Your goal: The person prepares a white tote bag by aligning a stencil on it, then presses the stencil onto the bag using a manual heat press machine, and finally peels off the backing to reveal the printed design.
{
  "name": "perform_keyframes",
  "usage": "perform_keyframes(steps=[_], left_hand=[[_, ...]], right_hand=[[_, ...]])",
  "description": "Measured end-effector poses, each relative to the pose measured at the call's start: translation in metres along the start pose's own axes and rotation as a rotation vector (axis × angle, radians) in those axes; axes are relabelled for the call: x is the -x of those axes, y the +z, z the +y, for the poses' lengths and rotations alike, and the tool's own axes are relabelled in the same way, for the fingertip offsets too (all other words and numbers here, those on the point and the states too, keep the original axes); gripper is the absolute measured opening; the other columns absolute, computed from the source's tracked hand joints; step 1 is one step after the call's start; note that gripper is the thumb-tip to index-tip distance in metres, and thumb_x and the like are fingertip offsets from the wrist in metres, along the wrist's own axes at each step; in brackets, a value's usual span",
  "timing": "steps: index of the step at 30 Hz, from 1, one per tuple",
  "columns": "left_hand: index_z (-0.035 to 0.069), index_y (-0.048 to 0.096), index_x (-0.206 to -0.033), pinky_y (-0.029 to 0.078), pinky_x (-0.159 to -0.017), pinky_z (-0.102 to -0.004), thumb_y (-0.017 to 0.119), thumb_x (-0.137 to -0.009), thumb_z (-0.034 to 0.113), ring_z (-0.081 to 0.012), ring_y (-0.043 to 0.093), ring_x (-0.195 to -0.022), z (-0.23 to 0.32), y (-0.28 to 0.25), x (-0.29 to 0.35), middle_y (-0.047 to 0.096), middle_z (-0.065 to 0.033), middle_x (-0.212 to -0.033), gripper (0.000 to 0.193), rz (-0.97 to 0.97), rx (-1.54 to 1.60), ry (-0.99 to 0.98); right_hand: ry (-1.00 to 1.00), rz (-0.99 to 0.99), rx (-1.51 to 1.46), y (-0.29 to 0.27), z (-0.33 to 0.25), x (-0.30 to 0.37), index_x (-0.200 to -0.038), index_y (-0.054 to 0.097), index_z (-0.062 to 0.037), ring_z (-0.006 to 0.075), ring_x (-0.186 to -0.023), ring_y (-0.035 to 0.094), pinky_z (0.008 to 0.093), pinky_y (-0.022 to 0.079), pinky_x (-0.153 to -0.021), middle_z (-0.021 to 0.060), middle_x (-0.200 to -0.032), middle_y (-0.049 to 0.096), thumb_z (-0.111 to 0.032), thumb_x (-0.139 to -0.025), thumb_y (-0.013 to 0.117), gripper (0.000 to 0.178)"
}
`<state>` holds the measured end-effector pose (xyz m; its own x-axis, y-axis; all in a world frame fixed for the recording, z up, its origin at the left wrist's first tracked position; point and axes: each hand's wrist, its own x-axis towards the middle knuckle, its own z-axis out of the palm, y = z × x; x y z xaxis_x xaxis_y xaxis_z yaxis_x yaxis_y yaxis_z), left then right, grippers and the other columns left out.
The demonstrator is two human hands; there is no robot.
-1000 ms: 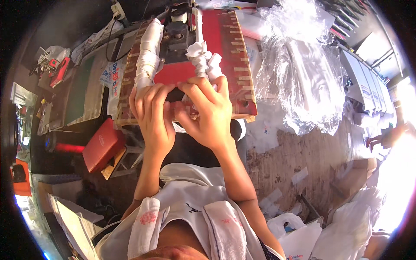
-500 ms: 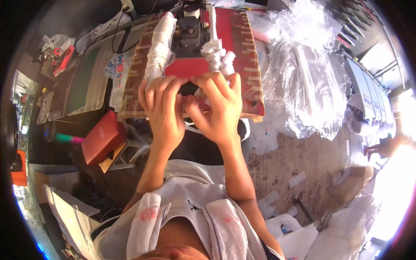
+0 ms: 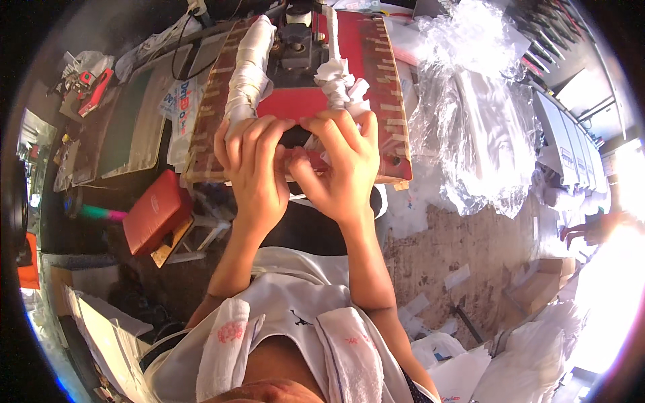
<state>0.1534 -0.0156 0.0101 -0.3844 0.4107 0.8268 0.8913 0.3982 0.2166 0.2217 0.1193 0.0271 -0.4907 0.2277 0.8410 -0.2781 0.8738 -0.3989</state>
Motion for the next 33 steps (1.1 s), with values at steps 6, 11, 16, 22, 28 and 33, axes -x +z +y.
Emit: perform_keyframes(steps=[6, 11, 16, 22, 28, 33], left_hand=[[0.008, 0.062, -0.129, 0.028, -0.115, -0.0565, 0.066, -0.089, 0.013, -0.0266, 0.055, -0.123, -0.0023, -0.0026, 0.0018, 0.062, -0.0062, -0.126, 0.041, -0.025, -0.019, 0.004], [0.007, 0.061, -0.131, 0.028, -0.116, -0.0573, 0.066, -0.088, 0.012, -0.0279, 0.054, -0.123, -0.0010, -0.0046, 0.0010, 0.061, -0.0075, -0.127, 0.043, -0.056, -0.028, 0.011], [0.007, 0.061, -0.130, 0.028, -0.116, -0.0574, 0.065, -0.087, 0.009, -0.0285, 0.054, -0.124, -0.0002, -0.0046, 0.0020, 0.061, -0.0075, -0.126, 0.043, -0.034, -0.017, 0.003], [0.008, 0.060, -0.130, 0.027, -0.117, -0.0572, 0.062, -0.089, 0.005, -0.0298, 0.054, -0.124, 0.0009, -0.0070, 0.0003, 0.062, -0.0081, -0.126, 0.041, -0.055, -0.001, -0.006], [0.008, 0.062, -0.129, 0.029, -0.115, -0.0567, 0.065, -0.086, 0.010, -0.0276, 0.055, -0.123, -0.0036, -0.0044, 0.0002, 0.061, -0.0072, -0.126, 0.043, -0.032, -0.013, 0.019], [0.008, 0.061, -0.130, 0.027, -0.118, -0.0569, 0.060, -0.090, 0.007, -0.0291, 0.054, -0.124, 0.0022, -0.0034, 0.0006, 0.062, -0.0078, -0.126, 0.040, -0.034, 0.000, -0.016]], right_hand=[[0.028, 0.004, 0.021, 0.0049, -0.0049, 0.0036, -0.101, 0.069, -0.0051, 0.0255, -0.078, 0.054, 0.0416, 0.039, -0.081, 0.0060, -0.094, 0.065, -0.013, -0.068, 0.073, 0.035], [0.022, -0.001, 0.000, 0.0019, -0.0040, 0.0049, -0.100, 0.068, -0.0045, 0.0255, -0.079, 0.055, 0.0423, 0.038, -0.080, 0.0069, -0.095, 0.065, -0.014, -0.068, 0.073, 0.034], [-0.001, -0.007, 0.025, 0.0009, -0.0045, -0.0010, -0.100, 0.068, -0.0040, 0.0262, -0.079, 0.055, 0.0419, 0.038, -0.079, 0.0073, -0.095, 0.065, -0.015, -0.068, 0.073, 0.034], [0.002, -0.009, 0.027, 0.0019, -0.0016, -0.0002, -0.098, 0.067, -0.0051, 0.0272, -0.076, 0.052, 0.0416, 0.038, -0.077, 0.0058, -0.092, 0.064, -0.016, -0.068, 0.073, 0.032], [0.018, -0.039, 0.035, -0.0009, -0.0005, -0.0016, -0.100, 0.068, -0.0060, 0.0273, -0.079, 0.054, 0.0409, 0.039, -0.078, 0.0055, -0.093, 0.064, -0.017, -0.067, 0.073, 0.035], [0.022, 0.004, 0.030, 0.0037, -0.0012, 0.0026, -0.098, 0.068, -0.0063, 0.0276, -0.078, 0.053, 0.0413, 0.039, -0.078, 0.0062, -0.090, 0.062, -0.017, -0.067, 0.073, 0.033]])
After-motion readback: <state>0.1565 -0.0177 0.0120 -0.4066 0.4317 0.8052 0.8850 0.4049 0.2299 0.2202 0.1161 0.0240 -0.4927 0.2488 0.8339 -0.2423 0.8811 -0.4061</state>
